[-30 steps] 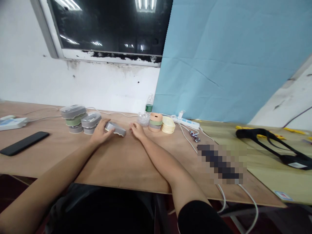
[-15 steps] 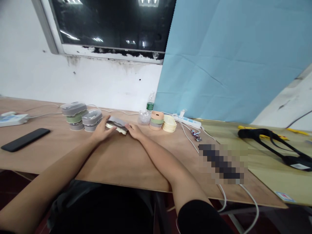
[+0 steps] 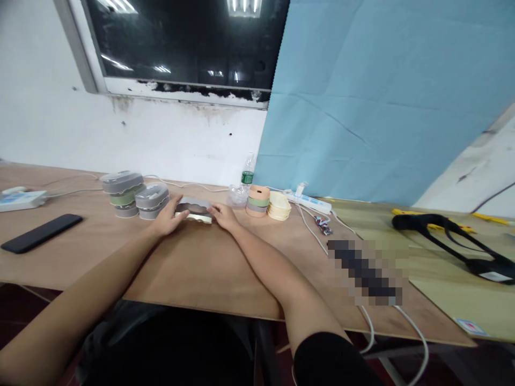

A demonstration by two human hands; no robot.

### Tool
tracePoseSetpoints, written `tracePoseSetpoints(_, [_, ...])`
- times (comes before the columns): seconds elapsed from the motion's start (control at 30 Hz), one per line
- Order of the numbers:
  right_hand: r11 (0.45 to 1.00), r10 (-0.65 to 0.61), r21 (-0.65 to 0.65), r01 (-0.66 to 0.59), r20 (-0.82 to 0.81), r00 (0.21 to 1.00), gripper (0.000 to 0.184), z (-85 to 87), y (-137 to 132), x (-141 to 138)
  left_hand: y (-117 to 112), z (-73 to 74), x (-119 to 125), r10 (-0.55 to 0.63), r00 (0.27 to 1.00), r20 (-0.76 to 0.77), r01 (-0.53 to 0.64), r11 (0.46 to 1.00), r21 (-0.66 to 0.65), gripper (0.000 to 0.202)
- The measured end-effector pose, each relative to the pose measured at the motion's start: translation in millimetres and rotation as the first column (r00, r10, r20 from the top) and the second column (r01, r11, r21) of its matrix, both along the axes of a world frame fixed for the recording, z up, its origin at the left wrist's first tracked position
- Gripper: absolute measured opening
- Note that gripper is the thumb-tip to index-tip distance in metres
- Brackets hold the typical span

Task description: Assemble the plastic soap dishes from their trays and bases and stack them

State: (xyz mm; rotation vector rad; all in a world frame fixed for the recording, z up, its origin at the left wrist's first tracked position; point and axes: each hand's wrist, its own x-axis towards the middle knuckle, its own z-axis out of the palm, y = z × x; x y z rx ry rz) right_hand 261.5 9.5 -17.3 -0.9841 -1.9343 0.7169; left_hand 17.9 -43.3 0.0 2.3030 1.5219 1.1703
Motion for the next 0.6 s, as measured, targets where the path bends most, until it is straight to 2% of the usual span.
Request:
tracePoseSetpoints(0.23, [0.982,-0.09,0.178,0.058,0.177,0.98,0.045,6.3,-7.9,2.3,0.4,0.4,-0.8,0.041,0.998,0.04,-0.038,0.996,-0.085,0.073])
tracePoseSetpoints(0.37, [0.941,-0.238,0.283,0.184,0.169,0.956,0.045,16.7,-15.8,3.1,-1.2,4.0,-0.9,0.013,0.997,0.082,-0.008,0.998,-0.068,0.074])
tracePoseSetpoints(0.47, [0.893,-0.342,0.332,0.303,0.062,0.938,0.048,34.3,-16.5,8.4,-6.8,9.3,0.9,-0.035,0.996,0.082,0.041,0.997,-0.07,0.078])
tracePoseSetpoints(0.6, [0.834,-0.454,0.323,0.448,-0.061,0.889,0.05,75.7,-12.8,27.7,-15.5,15.3,4.9,-0.138,0.99,-0.006,0.135,0.979,-0.155,0.075])
